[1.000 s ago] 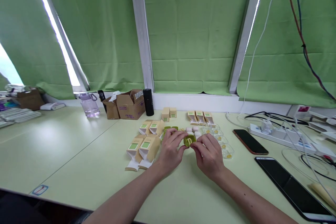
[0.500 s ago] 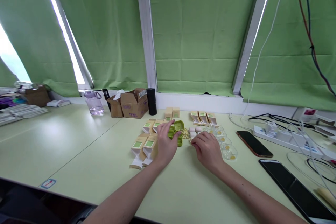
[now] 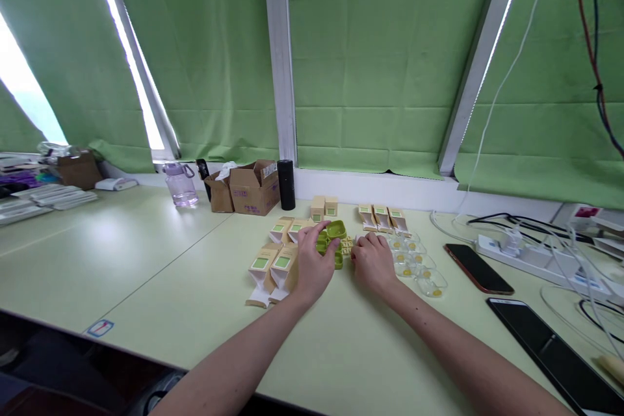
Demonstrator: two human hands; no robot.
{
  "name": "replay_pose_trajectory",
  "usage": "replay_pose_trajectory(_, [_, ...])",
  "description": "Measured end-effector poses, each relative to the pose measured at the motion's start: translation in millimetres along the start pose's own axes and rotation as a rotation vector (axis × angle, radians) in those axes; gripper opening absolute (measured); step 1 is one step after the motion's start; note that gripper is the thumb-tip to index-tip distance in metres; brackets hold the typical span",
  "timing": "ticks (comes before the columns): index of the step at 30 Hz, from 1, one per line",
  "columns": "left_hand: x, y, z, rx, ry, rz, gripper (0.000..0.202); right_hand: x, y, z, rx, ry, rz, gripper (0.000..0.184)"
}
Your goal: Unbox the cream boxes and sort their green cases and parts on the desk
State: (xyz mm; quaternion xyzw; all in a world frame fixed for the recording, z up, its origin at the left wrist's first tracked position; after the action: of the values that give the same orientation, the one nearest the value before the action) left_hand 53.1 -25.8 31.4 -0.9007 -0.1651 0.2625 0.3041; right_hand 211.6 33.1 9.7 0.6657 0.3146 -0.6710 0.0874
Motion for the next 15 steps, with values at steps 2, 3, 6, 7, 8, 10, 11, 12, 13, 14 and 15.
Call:
replay_pose_trajectory(2, [-0.2, 0.0, -0.5, -0.014, 0.006, 0.005, 0.035, -1.2, -1.2, 1.8, 0.023, 0.012, 0.067, 0.014])
replay_pose_trajectory(3, [-0.2, -0.1, -0.8, -0.016, 0.008, 0.005, 0.035, -1.8, -1.4, 2.6, 0.028, 0.015, 0.089, 0.015])
replay_pose_trajectory(6, [-0.1, -0.5, -1.4, -0.02, 0.012, 0.005, 0.034, -2.0, -0.8, 4.0, 0.035, 0.018, 0.11, 0.018])
replay_pose_trajectory(7, [0.0, -0.6, -1.6, -0.023, 0.013, 0.005, 0.034, -1.5, -0.4, 4.1, 0.039, 0.019, 0.105, 0.018])
replay_pose_trajectory(8, [0.2, -0.6, -1.7, -0.024, 0.013, 0.007, 0.034, -0.8, -0.1, 4.2, 0.042, 0.02, 0.099, 0.019])
replay_pose_trajectory(10, [0.5, -0.5, -1.8, -0.023, 0.014, 0.008, 0.033, 0.6, 0.3, 4.3, 0.043, 0.023, 0.085, 0.019])
replay_pose_trajectory(11, [0.5, -0.4, -1.9, -0.022, 0.016, 0.009, 0.033, 1.2, 0.4, 4.4, 0.043, 0.024, 0.081, 0.019])
replay_pose_trajectory(12, [0.5, -0.3, -1.9, -0.021, 0.017, 0.01, 0.033, 1.7, 0.3, 4.7, 0.042, 0.024, 0.079, 0.019])
replay_pose_trajectory(13, [0.4, -0.2, -2.0, -0.022, 0.019, 0.011, 0.033, 2.0, 0.1, 5.0, 0.042, 0.023, 0.079, 0.019])
replay_pose_trajectory(14, [0.1, -0.1, -2.2, -0.024, 0.022, 0.013, 0.033, 2.0, -0.2, 5.4, 0.043, 0.022, 0.079, 0.019])
replay_pose_trajectory(15, [-0.3, -0.2, -2.4, -0.027, 0.025, 0.014, 0.033, 1.8, -0.3, 5.7, 0.043, 0.018, 0.079, 0.019])
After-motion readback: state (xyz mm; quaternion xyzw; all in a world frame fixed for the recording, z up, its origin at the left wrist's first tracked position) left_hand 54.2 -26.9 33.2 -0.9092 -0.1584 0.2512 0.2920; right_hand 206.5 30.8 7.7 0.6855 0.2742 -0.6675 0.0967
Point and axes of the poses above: each hand's wrist, its own y-axis away from the middle knuckle, its own x-axis out of the palm, z = x × y, the point moved 1 cm from there along -y, towards the middle knuckle, and after that the axes turned 12 degrees about z, right-handed, at the moved point
